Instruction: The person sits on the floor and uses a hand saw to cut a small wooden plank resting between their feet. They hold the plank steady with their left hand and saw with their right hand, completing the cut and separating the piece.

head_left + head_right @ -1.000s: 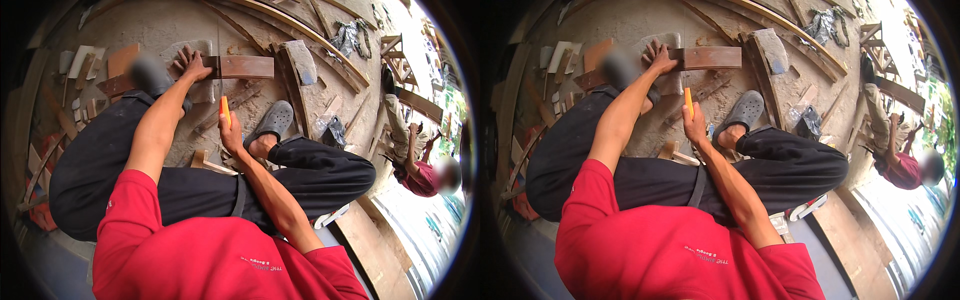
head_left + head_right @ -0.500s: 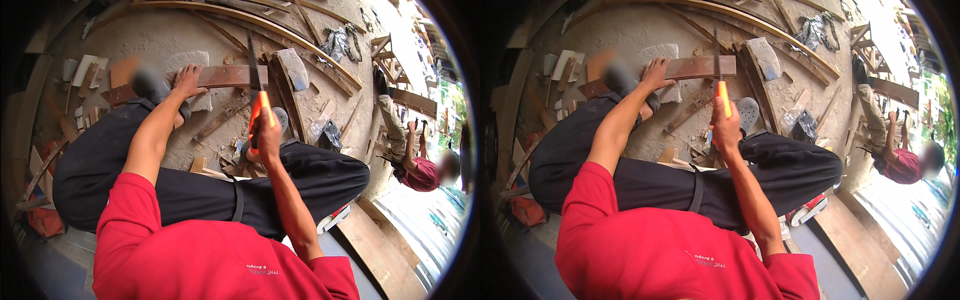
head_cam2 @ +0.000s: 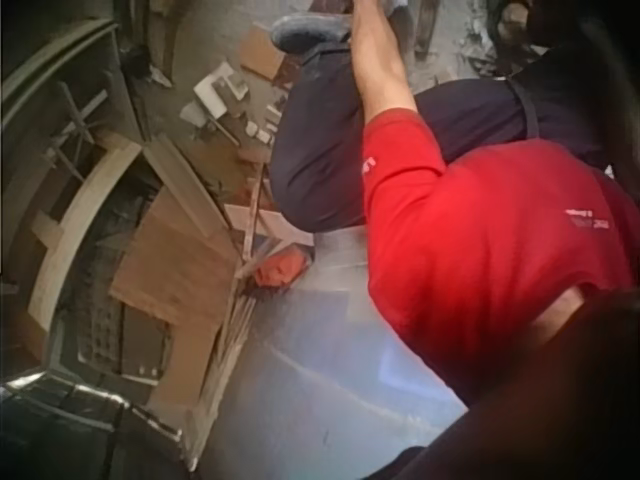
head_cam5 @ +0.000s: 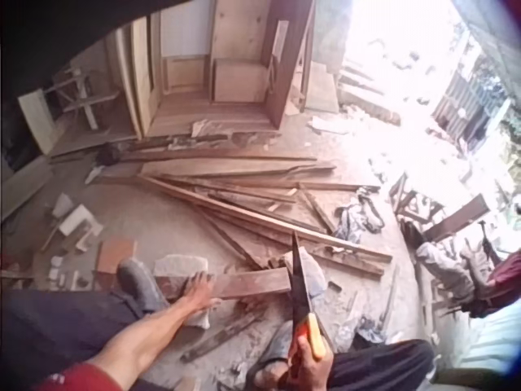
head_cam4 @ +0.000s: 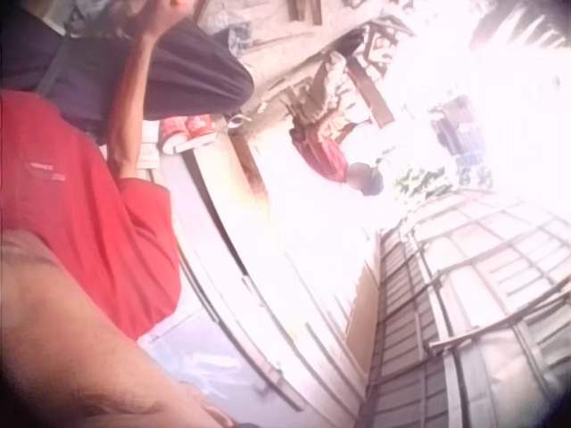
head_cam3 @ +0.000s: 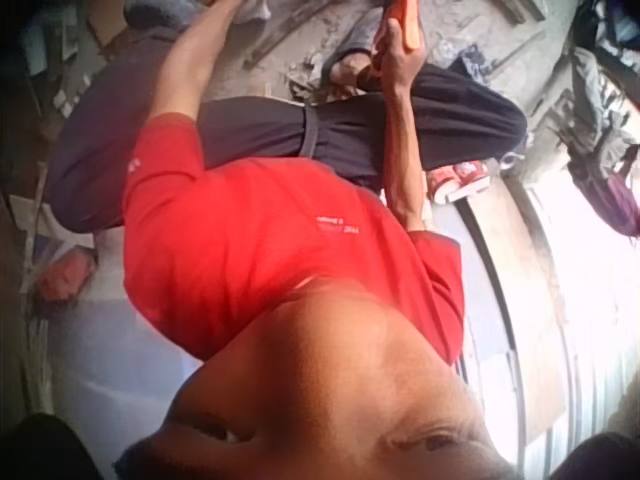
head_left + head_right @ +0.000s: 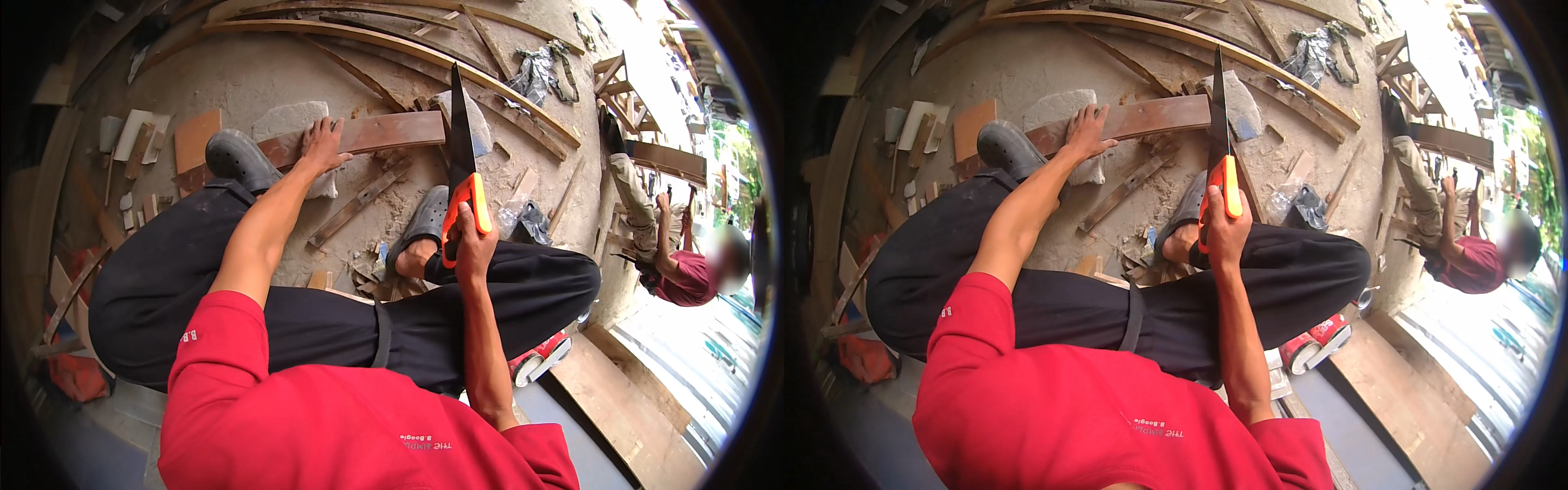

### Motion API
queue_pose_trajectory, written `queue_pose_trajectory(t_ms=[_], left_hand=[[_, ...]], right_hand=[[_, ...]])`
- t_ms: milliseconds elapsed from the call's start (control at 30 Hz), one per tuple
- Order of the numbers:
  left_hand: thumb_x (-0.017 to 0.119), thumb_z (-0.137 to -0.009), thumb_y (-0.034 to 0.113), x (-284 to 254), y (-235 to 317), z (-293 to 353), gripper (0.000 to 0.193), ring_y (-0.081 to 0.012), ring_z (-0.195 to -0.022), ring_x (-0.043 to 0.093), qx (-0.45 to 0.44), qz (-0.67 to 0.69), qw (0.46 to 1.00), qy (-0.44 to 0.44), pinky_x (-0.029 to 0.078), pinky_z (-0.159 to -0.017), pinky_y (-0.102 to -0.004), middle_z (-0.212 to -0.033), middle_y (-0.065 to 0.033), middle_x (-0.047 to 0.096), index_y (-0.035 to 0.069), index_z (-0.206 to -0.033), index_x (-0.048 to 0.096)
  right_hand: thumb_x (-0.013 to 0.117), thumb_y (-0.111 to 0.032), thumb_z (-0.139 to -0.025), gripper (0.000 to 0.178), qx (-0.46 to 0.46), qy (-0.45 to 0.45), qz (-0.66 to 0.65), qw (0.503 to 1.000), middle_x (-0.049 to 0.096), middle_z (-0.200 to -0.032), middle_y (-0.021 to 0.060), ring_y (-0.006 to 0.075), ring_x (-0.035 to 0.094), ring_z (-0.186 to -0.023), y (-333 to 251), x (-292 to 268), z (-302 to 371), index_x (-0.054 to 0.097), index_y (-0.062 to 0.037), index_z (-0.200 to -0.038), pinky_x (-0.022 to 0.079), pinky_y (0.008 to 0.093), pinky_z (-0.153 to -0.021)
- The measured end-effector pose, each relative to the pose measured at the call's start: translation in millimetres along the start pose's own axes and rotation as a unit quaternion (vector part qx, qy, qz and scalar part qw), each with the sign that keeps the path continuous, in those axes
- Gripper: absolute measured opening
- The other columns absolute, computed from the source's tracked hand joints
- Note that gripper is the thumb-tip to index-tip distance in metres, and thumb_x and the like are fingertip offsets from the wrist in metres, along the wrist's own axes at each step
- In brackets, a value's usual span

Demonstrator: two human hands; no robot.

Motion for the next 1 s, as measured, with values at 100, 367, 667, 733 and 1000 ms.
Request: queue_pose_trajectory(t_ms=[100, 367, 667, 733, 1000], left_hand=[[0.078, -0.073, 0.048, -3, -2, 6, 0.096, -0.0345, -0.132, 0.033, -0.002, 0.003, 1.0, -0.012, 0.024, -0.112, -0.0499, -0.139, -0.0168, 0.038, 0.007, -0.146, 0.032], [0.079, -0.073, 0.046, -10, -7, 27, 0.096, -0.0339, -0.133, 0.033, -0.033, 0.002, 0.999, -0.036, 0.02, -0.113, -0.0552, -0.141, -0.0152, 0.038, 0.008, -0.146, 0.029], [0.082, -0.069, 0.046, -11, -26, 70, 0.101, -0.0336, -0.133, 0.034, -0.033, -0.012, 0.998, -0.045, 0.026, -0.11, -0.0582, -0.139, -0.0162, 0.041, 0.005, -0.145, 0.029], [0.082, -0.069, 0.046, 9, -42, 80, 0.102, -0.0323, -0.134, 0.035, -0.027, -0.004, 0.999, -0.016, 0.025, -0.111, -0.059, -0.139, -0.0156, 0.041, 0.006, -0.146, 0.028], [0.079, -0.072, 0.046, 69, -81, 119, 0.1, -0.0318, -0.133, 0.035, -0.011, 0.003, 1.0, -0.01, 0.026, -0.111, -0.0576, -0.139, -0.0154, 0.041, 0.005, -0.147, 0.026]], right_hand=[[0.063, -0.019, -0.095, 0.018, -0.001, 0.014, -0.021, 1.0, 0.051, -0.066, -0.0026, 0.0048, 0.046, -0.053, 4, -7, 7, 0.056, -0.0045, -0.088, 0.038, 0.0215, -0.048], [0.063, -0.018, -0.095, 0.017, -0.086, 0.061, 0.031, 0.994, 0.048, -0.063, -0.0037, 0.0041, 0.043, -0.051, -46, -19, 43, 0.055, -0.0039, -0.09, 0.036, 0.021, -0.048], [0.063, -0.022, -0.095, 0.02, -0.15, 0.067, 0.097, 0.982, 0.055, -0.072, 0.0004, 0.0059, 0.051, -0.061, -68, -5, 119, 0.056, -0.0027, -0.094, 0.041, 0.0218, -0.054], [0.064, -0.023, -0.095, 0.023, -0.16, 0.064, 0.102, 0.98, 0.056, -0.072, 0.001, 0.0069, 0.052, -0.062, -42, 4, 135, 0.057, -0.0015, -0.095, 0.042, 0.023, -0.055], [0.065, -0.024, -0.094, 0.025, -0.173, 0.067, 0.117, 0.976, 0.058, -0.077, 0.0018, 0.0079, 0.053, -0.066, 35, 35, 178, 0.059, -0.0001, -0.098, 0.044, 0.0236, -0.06]])
Point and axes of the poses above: each hand's wrist, its own z-axis away from the middle knuckle, its own x-axis out of the palm, y = z × x, the point moved 10 cm from there along -z, towards the middle knuckle
